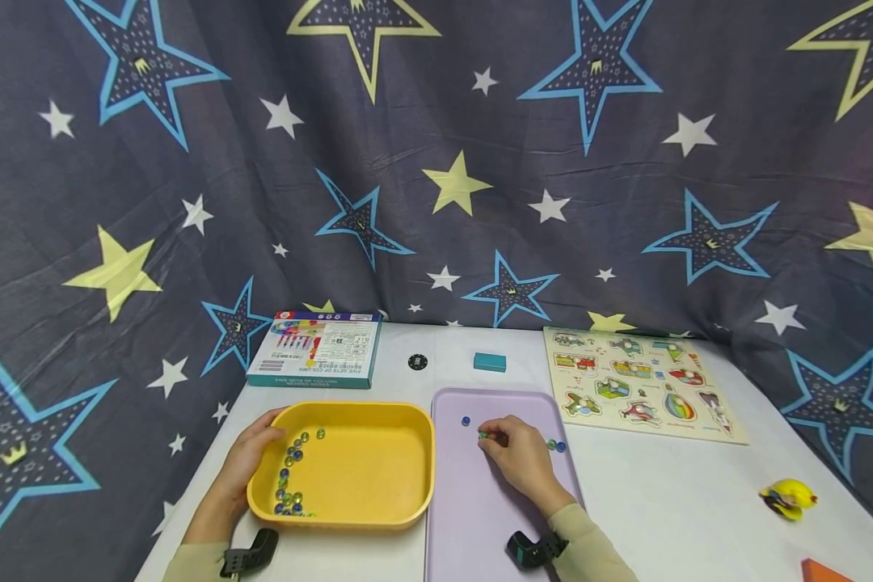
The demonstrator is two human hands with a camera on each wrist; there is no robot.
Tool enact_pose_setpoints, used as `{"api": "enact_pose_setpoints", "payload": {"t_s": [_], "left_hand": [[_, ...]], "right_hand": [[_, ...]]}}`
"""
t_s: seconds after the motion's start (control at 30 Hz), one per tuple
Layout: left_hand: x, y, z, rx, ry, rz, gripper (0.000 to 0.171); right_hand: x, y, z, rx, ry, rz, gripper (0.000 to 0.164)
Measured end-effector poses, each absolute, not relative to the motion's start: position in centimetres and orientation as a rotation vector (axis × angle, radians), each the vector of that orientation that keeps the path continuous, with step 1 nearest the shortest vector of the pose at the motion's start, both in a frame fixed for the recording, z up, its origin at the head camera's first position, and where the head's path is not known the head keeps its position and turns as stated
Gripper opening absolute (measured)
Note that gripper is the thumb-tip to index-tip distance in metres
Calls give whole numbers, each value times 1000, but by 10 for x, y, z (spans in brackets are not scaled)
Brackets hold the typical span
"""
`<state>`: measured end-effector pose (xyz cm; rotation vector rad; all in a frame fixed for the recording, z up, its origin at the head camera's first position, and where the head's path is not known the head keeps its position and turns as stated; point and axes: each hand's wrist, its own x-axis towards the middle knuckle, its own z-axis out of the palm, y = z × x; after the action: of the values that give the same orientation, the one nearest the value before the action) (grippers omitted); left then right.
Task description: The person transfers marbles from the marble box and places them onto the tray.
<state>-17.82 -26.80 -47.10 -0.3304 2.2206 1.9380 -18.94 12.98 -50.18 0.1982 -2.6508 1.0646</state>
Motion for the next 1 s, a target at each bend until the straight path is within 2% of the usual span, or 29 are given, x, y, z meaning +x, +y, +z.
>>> {"api": "enact_pose_setpoints", "payload": {"t_s": [0.23, 0.47, 0.57, 0.77, 1.0], "left_hand": [[-178, -269, -471, -332, 2227, 1929, 42], [-179, -269, -471, -328, 2225, 1930, 41], [-179, -270, -470, -328, 2221, 1933, 41], [-180, -268, -469, -340, 2208, 1940, 42], [-180, -268, -470, -328, 2203, 1949, 42]], "right_hand": [[-189, 129, -500, 197, -2661, 1063, 14], [-188, 127, -493, 218, -2666, 1134, 28], [-183, 120, -480, 265, -2635, 1206, 30], [-169, 92, -445, 433, -2556, 1327, 23], [-152, 44, -421, 834, -2524, 1434, 14]]}}
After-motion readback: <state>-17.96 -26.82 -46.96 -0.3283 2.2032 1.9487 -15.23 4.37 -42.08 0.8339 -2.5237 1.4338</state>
